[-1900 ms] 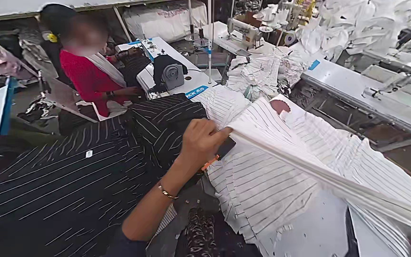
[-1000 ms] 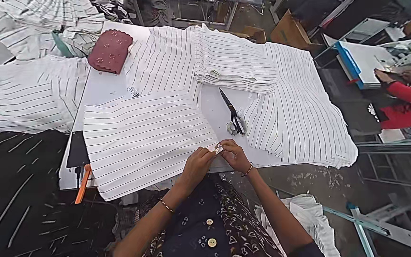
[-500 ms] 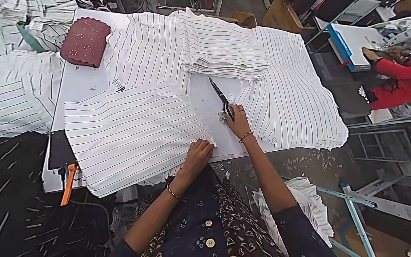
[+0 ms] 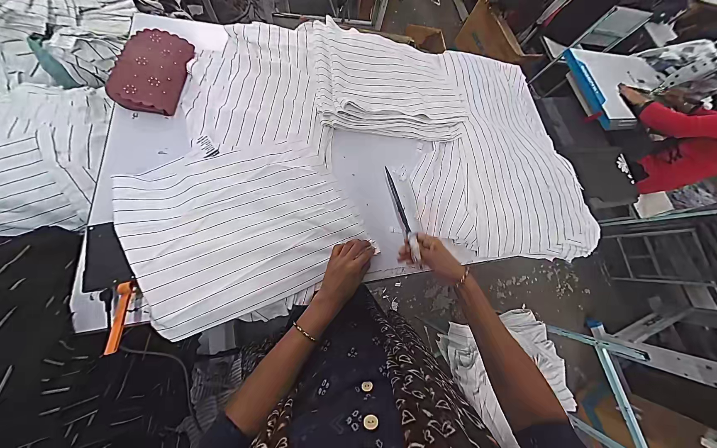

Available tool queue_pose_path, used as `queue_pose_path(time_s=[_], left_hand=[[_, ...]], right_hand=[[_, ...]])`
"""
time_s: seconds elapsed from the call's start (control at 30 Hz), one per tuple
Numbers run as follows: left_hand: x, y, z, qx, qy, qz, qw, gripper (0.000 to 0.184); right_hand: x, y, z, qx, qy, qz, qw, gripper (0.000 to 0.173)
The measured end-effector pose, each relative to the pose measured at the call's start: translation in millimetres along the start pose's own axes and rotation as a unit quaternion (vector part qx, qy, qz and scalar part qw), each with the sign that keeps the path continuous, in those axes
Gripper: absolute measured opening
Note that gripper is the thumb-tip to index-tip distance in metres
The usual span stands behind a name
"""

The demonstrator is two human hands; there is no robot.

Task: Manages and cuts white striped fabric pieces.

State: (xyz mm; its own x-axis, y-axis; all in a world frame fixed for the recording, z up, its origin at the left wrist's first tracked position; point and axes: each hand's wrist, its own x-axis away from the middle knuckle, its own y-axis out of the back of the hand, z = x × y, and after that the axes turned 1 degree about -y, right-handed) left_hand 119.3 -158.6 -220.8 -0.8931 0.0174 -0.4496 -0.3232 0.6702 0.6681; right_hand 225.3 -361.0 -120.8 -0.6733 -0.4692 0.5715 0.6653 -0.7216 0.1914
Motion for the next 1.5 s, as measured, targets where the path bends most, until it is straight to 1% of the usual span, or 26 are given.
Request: queue_pose_path(time_s=[0.03, 0.1, 0.17, 0.23, 0.3, 0.37, 0.47, 0.5, 0.6, 0.67, 0.77, 0.9, 1.07, 1.33, 1.5], left_hand=[[-0.3, 0.9, -1.2, 0.009, 0.006, 0.001, 1.000, 0.020], [-0.6, 1.8, -1.2, 0.018, 0.011, 0.003, 1.000, 0.021], [0.0, 1.7, -0.6, 0.018, 0.010, -0.005, 1.000, 0.021], [0.1, 1.0, -0.5, 0.018, 0.010, -0.014, 1.000, 0.021], [0.0, 1.8, -0.8, 0.023, 0.012, -0.018, 1.000, 0.021], [0.1, 2.5, -0.6, 0.028, 0.014, -0.015, 0.999, 0.020], [0.0, 2.6, -0.6, 0.032, 0.010, -0.018, 0.999, 0.020], [0.5, 2.5, -0.3, 0.031, 0.008, -0.021, 0.999, 0.020], [0.8, 2.6, 0.2, 0.029, 0.003, -0.022, 0.999, 0.020], [1.5, 2.9, 0.8, 0.031, 0.003, -0.022, 0.999, 0.020], [1.9, 2.7, 1.1, 0.039, 0.003, -0.024, 0.999, 0.020], [2.4, 4.4, 0.6, 0.046, 0.005, -0.015, 0.999, 0.019], [3.2, 6.5, 0.1, 0.064, 0.010, 0.000, 0.998, 0.020], [3.7, 6.0, 0.4, 0.058, 0.008, 0.000, 0.998, 0.019], [3.3, 5.8, 0.7, 0.064, 0.011, -0.007, 0.998, 0.019]], right_hand=[[22.3, -10.3, -12.4, -0.040, -0.010, 0.017, 0.999, 0.022], [63.7, -30.5, -40.2, -0.093, -0.030, 0.014, 0.995, 0.015], [99.5, -48.4, -66.1, -0.122, -0.057, -0.006, 0.991, 0.016], [130.6, -64.4, -75.7, -0.163, -0.081, -0.036, 0.983, 0.015], [148.6, -77.2, -76.8, -0.194, -0.095, -0.054, 0.975, 0.024], [147.1, -83.9, -80.2, -0.201, -0.098, -0.046, 0.974, 0.025], [126.3, -85.1, -73.4, -0.186, -0.093, -0.022, 0.978, 0.015], [117.9, -84.7, -72.8, -0.186, -0.099, -0.013, 0.977, 0.015], [97.9, -82.0, -74.5, -0.143, -0.102, 0.005, 0.984, 0.025], [92.1, -80.9, -72.4, -0.119, -0.102, 0.016, 0.988, 0.023], [89.1, -81.8, -68.5, -0.107, -0.103, 0.012, 0.989, 0.018], [87.1, -82.3, -73.4, -0.078, -0.088, -0.008, 0.993, 0.021], [88.1, -80.9, -75.6, -0.049, -0.090, -0.032, 0.994, 0.023], [87.0, -78.5, -83.2, 0.001, -0.083, -0.045, 0.996, 0.029], [86.2, -75.0, -80.3, -0.026, -0.093, -0.026, 0.995, 0.030]])
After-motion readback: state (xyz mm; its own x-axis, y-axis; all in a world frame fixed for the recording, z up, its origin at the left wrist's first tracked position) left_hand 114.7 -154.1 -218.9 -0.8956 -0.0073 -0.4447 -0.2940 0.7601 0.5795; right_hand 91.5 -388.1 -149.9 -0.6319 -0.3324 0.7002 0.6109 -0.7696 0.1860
